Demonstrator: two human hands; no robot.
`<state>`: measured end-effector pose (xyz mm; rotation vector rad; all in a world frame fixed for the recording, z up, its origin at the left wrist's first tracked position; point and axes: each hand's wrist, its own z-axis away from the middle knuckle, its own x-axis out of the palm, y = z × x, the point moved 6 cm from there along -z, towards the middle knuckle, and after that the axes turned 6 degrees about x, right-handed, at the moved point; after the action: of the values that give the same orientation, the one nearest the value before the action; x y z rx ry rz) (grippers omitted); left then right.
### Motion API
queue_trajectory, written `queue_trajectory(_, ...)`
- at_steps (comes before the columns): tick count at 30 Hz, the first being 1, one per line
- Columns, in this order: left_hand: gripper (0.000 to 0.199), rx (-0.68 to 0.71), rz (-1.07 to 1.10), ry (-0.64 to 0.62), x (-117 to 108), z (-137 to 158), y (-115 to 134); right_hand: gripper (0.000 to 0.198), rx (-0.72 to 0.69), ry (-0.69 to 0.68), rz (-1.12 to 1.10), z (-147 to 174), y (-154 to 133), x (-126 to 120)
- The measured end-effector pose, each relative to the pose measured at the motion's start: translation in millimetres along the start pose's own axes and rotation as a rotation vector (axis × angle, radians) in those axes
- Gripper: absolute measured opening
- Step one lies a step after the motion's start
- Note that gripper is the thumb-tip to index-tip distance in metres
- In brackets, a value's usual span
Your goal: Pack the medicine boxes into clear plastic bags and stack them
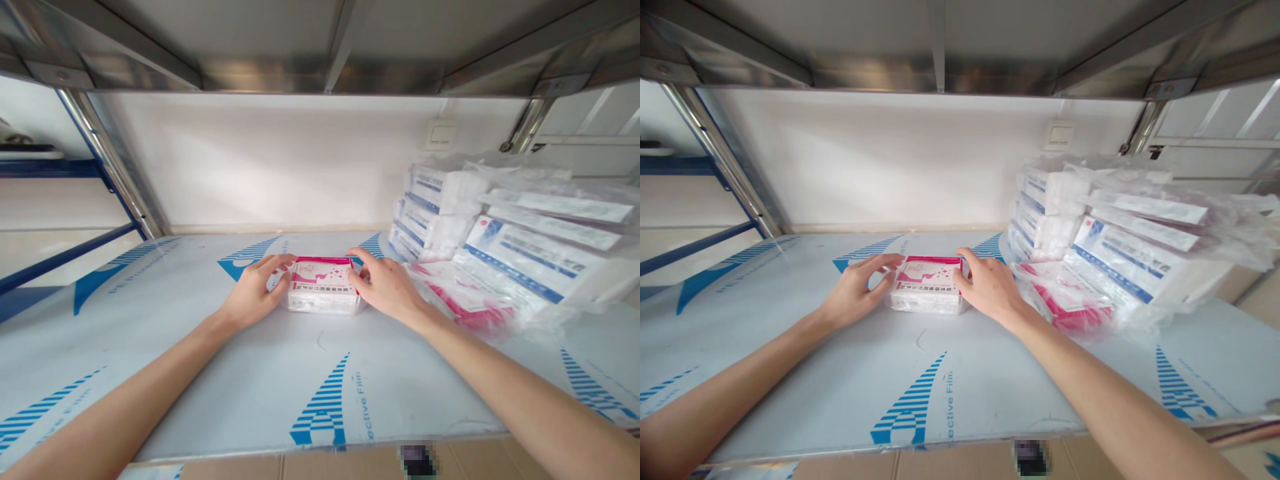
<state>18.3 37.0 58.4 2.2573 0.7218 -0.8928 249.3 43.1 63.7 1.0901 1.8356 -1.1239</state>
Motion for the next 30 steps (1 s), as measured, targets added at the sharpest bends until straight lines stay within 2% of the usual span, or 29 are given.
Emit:
queue_trajectory(6, 0.035, -0.032, 0.082, -0.066, 6, 1, 4, 0.038, -0.050, -0.116, -0.198, 3, 0, 9)
queue_trajectory(9, 0.036, -0.019, 0.130, -0.065, 3, 2, 3, 0.042, -0.102, -0.127, -0.209, 5, -4, 6)
queue_trajectory(13, 0.054, 0.052, 0.268, -0.149, -1, 6, 8, 0.050, -0.311, -0.129, -0.115, 12, -12, -2)
queue_trajectory(15, 0.063, 0.061, 0.279, -0.201, 0, 9, 9, 0.054, -0.416, -0.194, -0.121, 16, -15, -3)
queue_trajectory(17, 0.070, 0.062, 0.253, -0.248, 2, 11, 10, 0.057, -0.463, -0.257, -0.152, 19, -14, -3)
queue_trajectory(23, 0.072, 0.078, 0.153, -0.240, 7, 11, 9, 0.065, -0.388, -0.257, -0.118, 18, -14, -2)
queue_trajectory(27, 0.081, 0.008, 0.165, -0.194, 12, 10, 1, 0.060, -0.284, -0.196, -0.114, 15, -14, -1)
queue_trajectory(30, 0.087, -0.073, 0.166, -0.228, 18, 12, -4, 0.056, -0.189, -0.150, -0.066, 15, -13, 2)
